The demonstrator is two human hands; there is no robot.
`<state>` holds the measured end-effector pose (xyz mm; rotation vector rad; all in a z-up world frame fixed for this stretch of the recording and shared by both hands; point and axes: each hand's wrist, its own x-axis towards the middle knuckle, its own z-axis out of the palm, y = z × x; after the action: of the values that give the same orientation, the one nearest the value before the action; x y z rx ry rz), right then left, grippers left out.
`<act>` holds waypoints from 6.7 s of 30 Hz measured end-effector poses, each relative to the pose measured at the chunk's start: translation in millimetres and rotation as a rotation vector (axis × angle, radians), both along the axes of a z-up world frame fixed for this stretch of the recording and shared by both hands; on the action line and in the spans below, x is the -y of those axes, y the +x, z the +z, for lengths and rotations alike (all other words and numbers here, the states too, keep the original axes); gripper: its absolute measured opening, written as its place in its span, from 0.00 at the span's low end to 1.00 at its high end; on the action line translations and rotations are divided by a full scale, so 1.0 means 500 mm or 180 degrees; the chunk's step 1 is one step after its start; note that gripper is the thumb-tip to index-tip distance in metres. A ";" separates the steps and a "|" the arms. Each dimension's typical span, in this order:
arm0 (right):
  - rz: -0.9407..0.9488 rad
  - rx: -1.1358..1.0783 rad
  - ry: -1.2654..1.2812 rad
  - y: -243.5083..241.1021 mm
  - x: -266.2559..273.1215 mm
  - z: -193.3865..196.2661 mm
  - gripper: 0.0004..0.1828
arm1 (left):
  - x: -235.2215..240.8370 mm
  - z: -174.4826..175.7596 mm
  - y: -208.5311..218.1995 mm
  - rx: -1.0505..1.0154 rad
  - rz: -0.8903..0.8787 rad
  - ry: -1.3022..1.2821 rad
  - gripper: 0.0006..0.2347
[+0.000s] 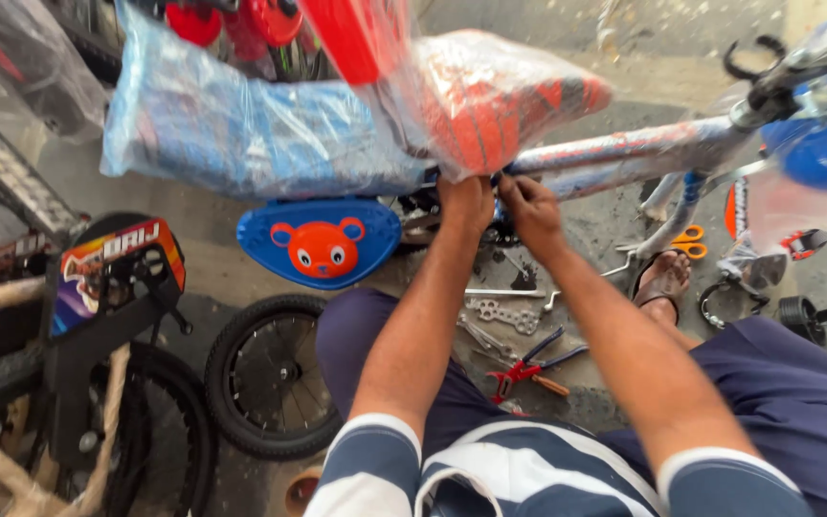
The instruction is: The person is assembling a bicycle, specifically attaching the seat post and seat. They use a wrench to tighten the seat post clamp and adjust the seat position.
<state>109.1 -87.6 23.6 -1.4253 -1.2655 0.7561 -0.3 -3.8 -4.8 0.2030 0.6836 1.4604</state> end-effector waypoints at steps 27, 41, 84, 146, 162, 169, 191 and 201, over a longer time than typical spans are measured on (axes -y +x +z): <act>0.0398 0.4690 0.1353 0.012 -0.031 0.287 0.08 | 0.011 0.026 -0.001 0.0082 -0.0082 -0.0106 0.08; -0.0011 0.0061 -0.0183 0.025 0.024 0.056 0.14 | -0.003 0.007 0.003 0.0082 -0.0065 -0.0096 0.10; -0.0017 0.2638 0.0216 0.059 0.031 0.194 0.16 | 0.011 0.013 -0.015 -0.0353 -0.0360 -0.0181 0.10; -0.0193 0.1735 -0.0448 0.050 0.076 -0.039 0.20 | 0.008 0.066 -0.017 0.0090 -0.0291 0.0225 0.12; 0.1280 0.2918 -0.0967 0.087 0.301 -0.055 0.15 | 0.085 0.230 -0.035 -0.0182 -0.0358 -0.0447 0.09; 0.1104 0.3232 -0.0394 0.178 0.311 0.221 0.15 | 0.130 0.234 -0.044 -0.0352 -0.0445 -0.0300 0.09; 0.0311 0.4056 -0.0522 0.192 0.108 0.218 0.46 | 0.371 0.326 -0.172 -0.3969 0.1320 0.1440 0.15; -0.0083 0.3734 -0.0085 0.181 0.093 0.174 0.33 | 0.281 0.419 -0.226 -0.4736 0.0850 0.1764 0.12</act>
<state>199.9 -134.1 110.4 -1.9751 -2.0705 -0.1912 -113.3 -144.2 204.5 1.7918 1.4715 1.5597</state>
